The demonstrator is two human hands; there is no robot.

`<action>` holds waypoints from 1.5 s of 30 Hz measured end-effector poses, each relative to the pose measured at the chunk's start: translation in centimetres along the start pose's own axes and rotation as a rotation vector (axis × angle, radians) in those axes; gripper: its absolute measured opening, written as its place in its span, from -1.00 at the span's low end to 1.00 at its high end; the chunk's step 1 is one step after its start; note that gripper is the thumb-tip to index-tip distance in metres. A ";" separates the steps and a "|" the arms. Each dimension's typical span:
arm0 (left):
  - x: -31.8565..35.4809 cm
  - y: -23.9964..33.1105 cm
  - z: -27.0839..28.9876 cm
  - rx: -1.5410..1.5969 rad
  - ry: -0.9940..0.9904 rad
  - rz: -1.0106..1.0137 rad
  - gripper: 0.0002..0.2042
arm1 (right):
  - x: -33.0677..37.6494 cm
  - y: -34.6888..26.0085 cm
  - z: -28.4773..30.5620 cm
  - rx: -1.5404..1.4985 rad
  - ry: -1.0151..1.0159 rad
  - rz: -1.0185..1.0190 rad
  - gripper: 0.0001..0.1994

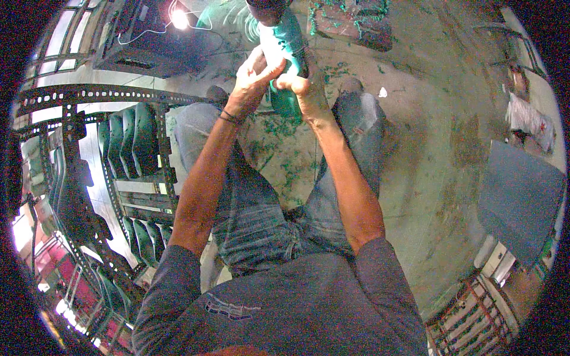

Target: Drilling holes in green plastic shoe lasts using a stationary drill press.

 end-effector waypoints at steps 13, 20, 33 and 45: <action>-0.1 0.6 0.1 -0.060 0.031 -0.009 -0.55 | -0.4 0.8 -0.1 -0.006 -0.012 -0.049 -0.48; -0.2 0.4 -0.2 -0.074 0.033 0.006 -0.56 | -0.3 2.4 0.7 -0.042 0.000 -0.015 -0.73; -0.2 0.5 -0.1 -0.133 0.023 -0.016 -0.63 | -0.8 3.3 1.0 -0.025 -0.022 -0.033 -0.72; -0.4 0.6 0.0 -0.090 0.030 -0.023 -0.50 | -0.4 2.9 0.6 -0.063 -0.046 -0.037 -0.73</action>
Point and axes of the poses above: each hand's wrist, its own x-axis away from the middle knuckle, its own z-axis out of the back of the hand, y = z × x, the point moved 5 cm from there along -x, towards the middle knuckle, and after that the axes turned 13 degrees about x, right-handed, at the moved point
